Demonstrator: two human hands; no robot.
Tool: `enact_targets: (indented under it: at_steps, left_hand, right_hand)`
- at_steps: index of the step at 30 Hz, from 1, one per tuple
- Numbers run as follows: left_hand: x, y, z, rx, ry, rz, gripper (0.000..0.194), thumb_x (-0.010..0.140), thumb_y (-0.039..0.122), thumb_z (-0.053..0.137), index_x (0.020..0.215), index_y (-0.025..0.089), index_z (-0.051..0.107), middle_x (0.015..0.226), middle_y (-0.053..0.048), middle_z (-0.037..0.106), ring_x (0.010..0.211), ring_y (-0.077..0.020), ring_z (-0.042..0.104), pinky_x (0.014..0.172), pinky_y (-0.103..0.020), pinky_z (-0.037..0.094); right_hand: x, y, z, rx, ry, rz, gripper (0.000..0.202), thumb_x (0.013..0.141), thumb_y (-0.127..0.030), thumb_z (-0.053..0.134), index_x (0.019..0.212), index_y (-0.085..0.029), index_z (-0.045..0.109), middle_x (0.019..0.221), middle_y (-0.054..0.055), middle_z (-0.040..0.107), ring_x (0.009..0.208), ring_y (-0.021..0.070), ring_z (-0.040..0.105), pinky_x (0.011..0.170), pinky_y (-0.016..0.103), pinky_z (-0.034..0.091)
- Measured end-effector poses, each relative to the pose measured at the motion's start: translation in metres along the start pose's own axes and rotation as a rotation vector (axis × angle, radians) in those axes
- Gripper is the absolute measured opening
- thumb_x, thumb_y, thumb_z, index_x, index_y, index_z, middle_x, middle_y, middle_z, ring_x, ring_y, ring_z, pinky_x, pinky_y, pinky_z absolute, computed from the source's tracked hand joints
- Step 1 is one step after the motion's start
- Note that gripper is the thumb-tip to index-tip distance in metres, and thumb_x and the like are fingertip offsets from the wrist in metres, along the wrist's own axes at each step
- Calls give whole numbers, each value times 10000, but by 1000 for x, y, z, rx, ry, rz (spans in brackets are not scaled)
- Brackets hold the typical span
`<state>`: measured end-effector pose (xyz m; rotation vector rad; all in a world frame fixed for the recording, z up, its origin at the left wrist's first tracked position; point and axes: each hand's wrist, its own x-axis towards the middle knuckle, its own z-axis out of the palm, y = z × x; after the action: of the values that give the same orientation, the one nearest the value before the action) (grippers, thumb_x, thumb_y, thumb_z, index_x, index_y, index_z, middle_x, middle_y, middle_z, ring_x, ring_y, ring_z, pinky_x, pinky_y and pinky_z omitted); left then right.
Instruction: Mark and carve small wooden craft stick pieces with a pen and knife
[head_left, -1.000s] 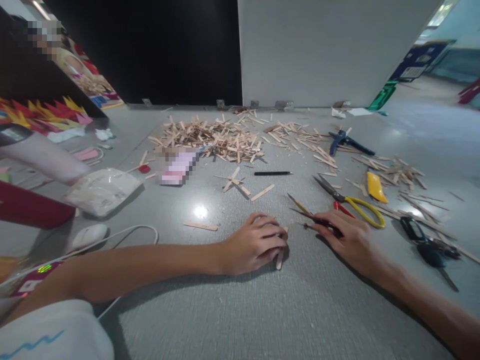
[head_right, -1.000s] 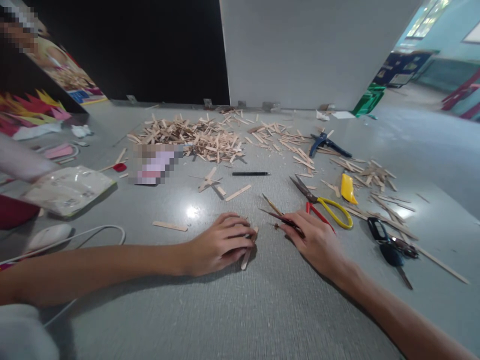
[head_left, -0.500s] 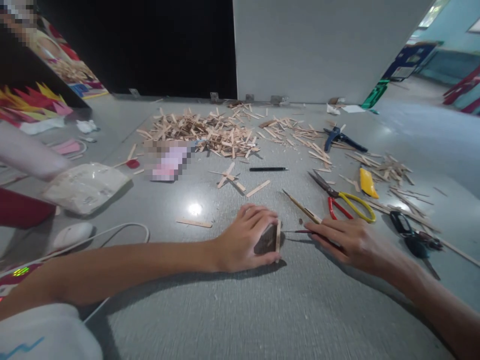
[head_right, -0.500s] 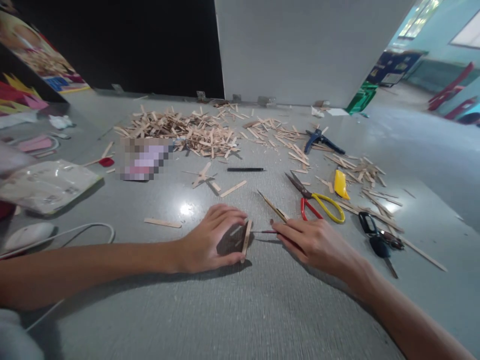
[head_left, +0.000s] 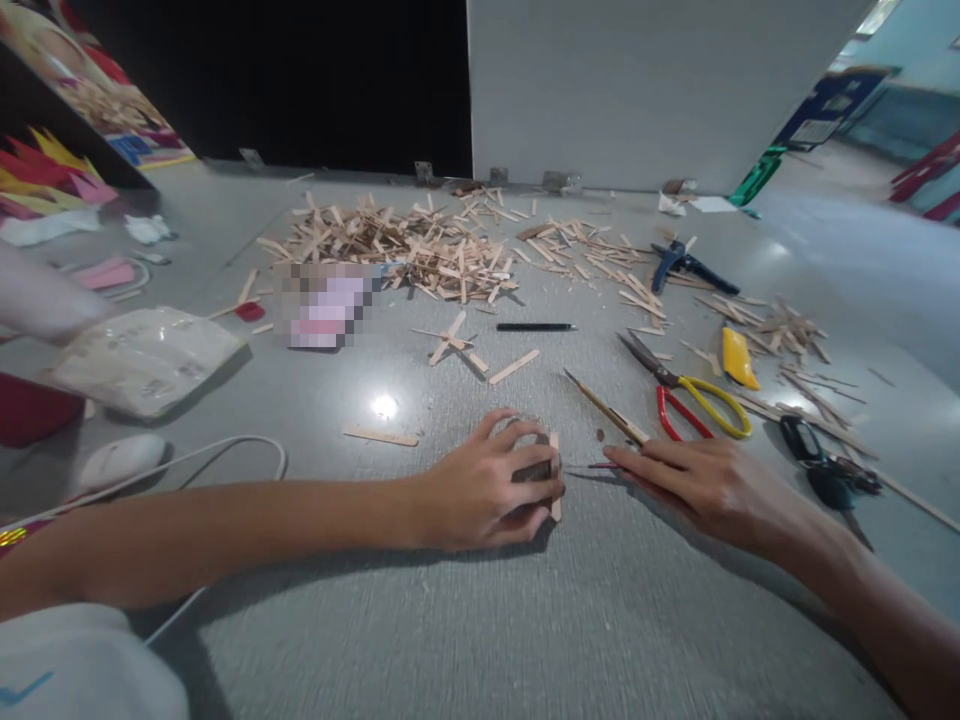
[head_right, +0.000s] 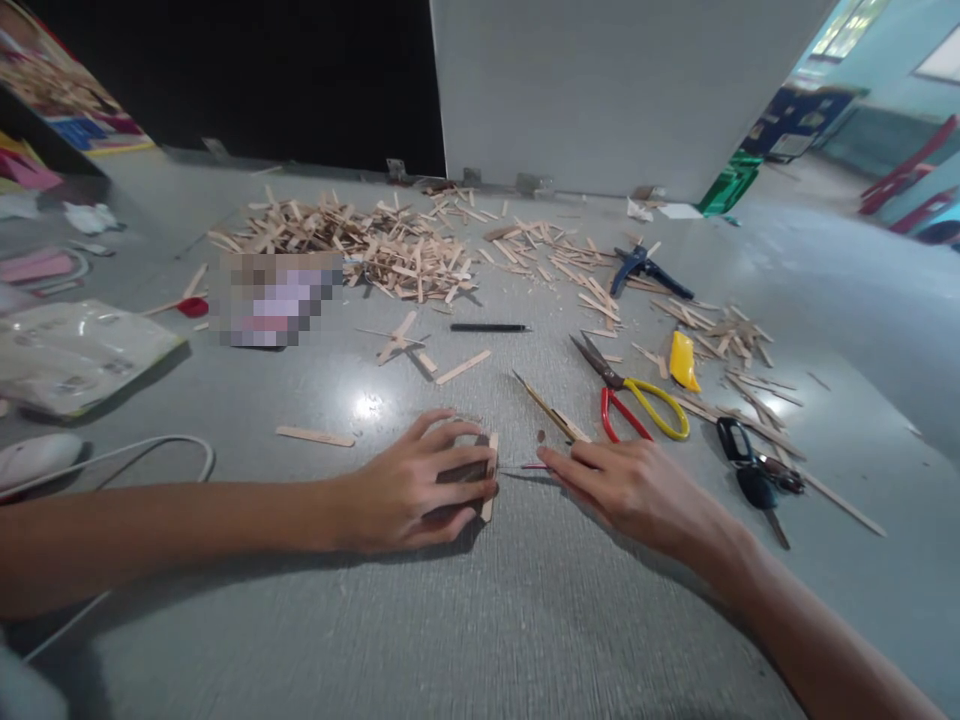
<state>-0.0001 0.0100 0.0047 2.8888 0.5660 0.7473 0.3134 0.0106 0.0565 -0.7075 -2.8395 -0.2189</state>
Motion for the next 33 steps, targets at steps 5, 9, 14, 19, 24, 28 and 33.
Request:
enact_targets:
  at_steps: [5,9,14,19,24,28,33]
  left_hand:
    - [-1,-2,1,-7,-6,40,288,1065,209,560,1290,175,737,1243,-149,723,1301,-301,611,1193,-526,425]
    - [0,-3,2,-49,-4,61,305,1046,206,583,1319,180,716,1240,-161,703,1308,-302,599,1177,-518,464]
    - [0,-5,1,-100,-60,72,363,990,168,615,1345,163,690,1276,-182,673,1327,-308,590,1183,-511,480]
    - [-1,-7,1,-135,-77,61,385,969,139,631,1349,155,691,1300,-189,657,1345,-313,585,1216,-526,454]
    - [-2,-8,2,-133,-90,58,395,969,147,637,1360,170,693,1304,-186,659,1345,-313,583,1222,-528,455]
    - [-2,-8,2,-124,-117,36,415,963,153,648,1371,216,693,1300,-155,661,1351,-293,581,1265,-531,417]
    - [-1,-8,0,-128,-146,31,425,954,143,669,1371,217,700,1340,-158,648,1367,-287,573,1292,-530,382]
  right_hand:
    - [0,-4,-1,-47,-26,-34,394,1148,-91,323,1309,-111,682,787,19,706,600,147,690,572,277,479]
    - [-1,-5,0,-50,-23,-29,390,1157,-102,315,1296,-121,679,783,13,700,603,140,683,582,269,476]
    - [-1,-4,2,-29,-2,-13,350,1158,-131,366,1291,-121,690,794,21,711,624,144,689,588,274,471]
    - [0,-5,3,-11,-1,-2,348,1161,-158,381,1284,-128,706,791,24,710,620,154,685,577,283,468]
    - [0,-6,3,-8,-37,-4,346,1126,-110,406,1274,-139,717,801,29,719,635,159,690,584,274,483]
    - [1,-7,0,-15,-39,-22,354,1102,-64,398,1264,-130,706,800,30,713,620,157,675,584,270,485]
    - [3,-10,-4,-57,-38,-53,400,1111,-28,311,1263,-114,671,791,20,701,610,144,671,589,267,487]
